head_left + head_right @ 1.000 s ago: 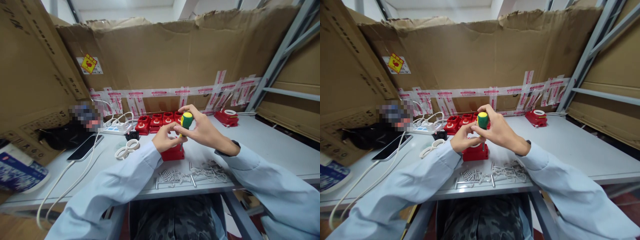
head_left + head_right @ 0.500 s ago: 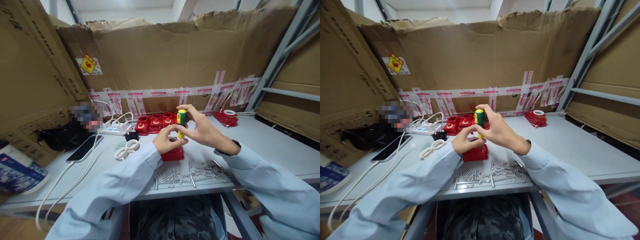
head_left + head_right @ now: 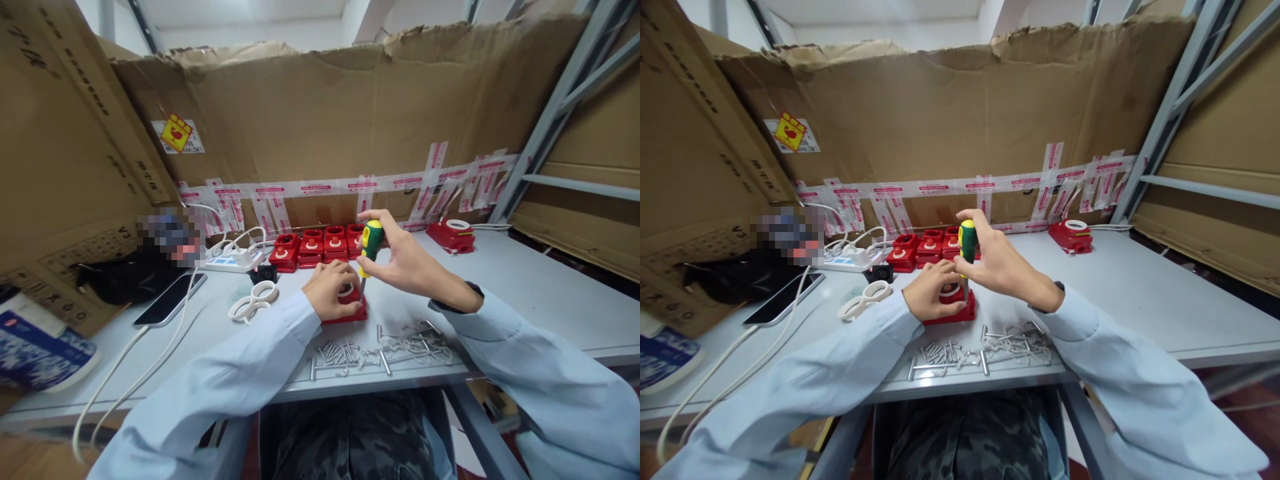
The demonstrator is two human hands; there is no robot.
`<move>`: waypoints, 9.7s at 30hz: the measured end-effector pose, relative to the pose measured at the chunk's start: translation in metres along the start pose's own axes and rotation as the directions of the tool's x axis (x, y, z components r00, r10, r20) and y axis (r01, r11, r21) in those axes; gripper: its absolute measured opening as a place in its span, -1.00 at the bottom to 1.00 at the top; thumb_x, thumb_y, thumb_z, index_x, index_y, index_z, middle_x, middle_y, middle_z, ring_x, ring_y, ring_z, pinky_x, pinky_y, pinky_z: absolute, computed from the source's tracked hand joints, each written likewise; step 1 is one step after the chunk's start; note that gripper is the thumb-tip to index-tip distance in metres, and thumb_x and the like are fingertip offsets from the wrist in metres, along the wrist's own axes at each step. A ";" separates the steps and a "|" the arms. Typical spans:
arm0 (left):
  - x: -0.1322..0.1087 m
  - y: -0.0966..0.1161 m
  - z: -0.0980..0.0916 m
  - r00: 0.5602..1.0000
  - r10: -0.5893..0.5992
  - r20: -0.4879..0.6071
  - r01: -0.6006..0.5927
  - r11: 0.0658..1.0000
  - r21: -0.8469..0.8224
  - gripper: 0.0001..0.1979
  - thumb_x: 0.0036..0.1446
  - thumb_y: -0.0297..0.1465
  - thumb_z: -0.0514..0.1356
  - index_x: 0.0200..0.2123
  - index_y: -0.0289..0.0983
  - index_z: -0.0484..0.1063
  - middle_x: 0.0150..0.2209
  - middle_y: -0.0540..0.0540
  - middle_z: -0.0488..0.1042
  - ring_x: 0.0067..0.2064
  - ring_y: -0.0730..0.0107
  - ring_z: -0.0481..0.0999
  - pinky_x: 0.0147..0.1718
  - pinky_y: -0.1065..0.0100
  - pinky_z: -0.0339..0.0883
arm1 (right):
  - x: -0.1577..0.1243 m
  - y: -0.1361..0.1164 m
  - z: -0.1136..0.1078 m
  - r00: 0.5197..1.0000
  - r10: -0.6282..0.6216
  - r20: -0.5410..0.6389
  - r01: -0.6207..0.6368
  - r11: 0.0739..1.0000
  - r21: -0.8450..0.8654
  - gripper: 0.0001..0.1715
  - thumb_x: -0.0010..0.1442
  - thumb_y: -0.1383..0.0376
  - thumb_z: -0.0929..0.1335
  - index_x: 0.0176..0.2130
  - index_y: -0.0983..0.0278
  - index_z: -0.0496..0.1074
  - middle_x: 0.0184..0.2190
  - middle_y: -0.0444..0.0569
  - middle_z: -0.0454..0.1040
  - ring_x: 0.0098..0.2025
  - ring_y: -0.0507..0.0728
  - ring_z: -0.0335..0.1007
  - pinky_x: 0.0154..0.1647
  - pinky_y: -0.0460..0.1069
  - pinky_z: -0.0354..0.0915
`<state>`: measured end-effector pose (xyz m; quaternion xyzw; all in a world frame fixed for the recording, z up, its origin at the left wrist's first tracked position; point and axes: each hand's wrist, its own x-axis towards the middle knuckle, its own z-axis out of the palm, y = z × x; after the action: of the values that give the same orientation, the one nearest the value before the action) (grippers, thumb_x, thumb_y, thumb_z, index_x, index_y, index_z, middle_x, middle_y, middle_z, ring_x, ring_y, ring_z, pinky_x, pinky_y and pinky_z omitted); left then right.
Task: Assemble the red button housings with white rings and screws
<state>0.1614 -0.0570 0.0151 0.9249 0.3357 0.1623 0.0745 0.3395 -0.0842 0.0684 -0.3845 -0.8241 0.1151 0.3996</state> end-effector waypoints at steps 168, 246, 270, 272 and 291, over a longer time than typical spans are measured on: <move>-0.028 -0.023 0.001 0.987 -0.087 -0.138 0.097 0.993 0.070 -0.27 0.03 -0.02 0.18 0.19 -0.23 0.08 0.11 -0.25 0.31 0.12 -0.01 0.31 0.00 0.01 0.21 | 0.034 0.021 0.020 0.899 0.346 -0.268 -0.003 0.617 0.787 -0.57 0.06 0.17 0.37 -0.59 0.21 0.06 -0.77 -0.33 0.08 -0.74 -0.09 -0.01 -0.76 -0.13 -0.09; 0.033 -0.035 0.025 0.903 -0.212 -0.374 -0.182 0.600 -0.779 -0.52 0.07 0.02 0.11 -0.25 -0.31 0.41 -0.28 -0.13 0.53 -0.12 0.20 0.49 -0.05 0.23 0.29 | 0.072 0.001 0.002 0.968 0.047 0.245 0.075 0.883 -0.464 -0.75 0.19 0.28 0.26 -0.13 0.33 0.25 -0.23 0.13 0.45 -0.28 0.17 0.35 -0.33 0.01 0.17; 0.033 -0.032 0.024 0.883 -0.246 -0.401 -0.189 0.595 -0.781 -0.63 -0.07 -0.13 0.31 -0.31 -0.30 0.42 -0.27 -0.12 0.51 -0.12 0.20 0.46 -0.07 0.24 0.30 | 0.066 0.001 0.004 0.967 0.105 0.232 -0.034 0.957 -0.289 -0.57 -0.11 0.18 0.41 -0.28 0.25 0.19 -0.42 -0.11 0.35 -0.43 0.05 0.21 -0.48 -0.07 0.09; 0.033 -0.032 0.024 0.849 -0.286 -0.445 -0.174 0.643 -0.746 -0.63 -0.15 -0.20 0.37 -0.31 -0.29 0.41 -0.24 -0.10 0.50 -0.12 0.22 0.45 -0.10 0.27 0.31 | 0.064 0.001 0.005 0.978 0.076 0.193 -0.010 0.947 -0.322 -0.62 -0.10 0.16 0.41 -0.33 0.26 0.20 -0.43 -0.10 0.34 -0.42 0.05 0.21 -0.46 -0.06 0.09; 0.032 -0.033 0.023 0.872 -0.241 -0.425 -0.216 0.591 -0.778 -0.63 0.01 -0.11 0.24 -0.25 -0.29 0.38 -0.24 -0.10 0.48 -0.06 0.23 0.43 -0.05 0.29 0.28 | 0.057 0.001 0.007 0.988 0.065 0.143 -0.043 0.987 -0.155 -0.55 -0.10 0.28 0.39 -0.22 0.25 0.14 -0.40 -0.14 0.32 -0.41 0.04 0.20 -0.40 -0.06 0.12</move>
<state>0.1729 -0.0124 -0.0070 0.7139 0.2393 0.5238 0.3985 0.3130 -0.0416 0.0962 -0.4263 -0.8470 0.0910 0.3042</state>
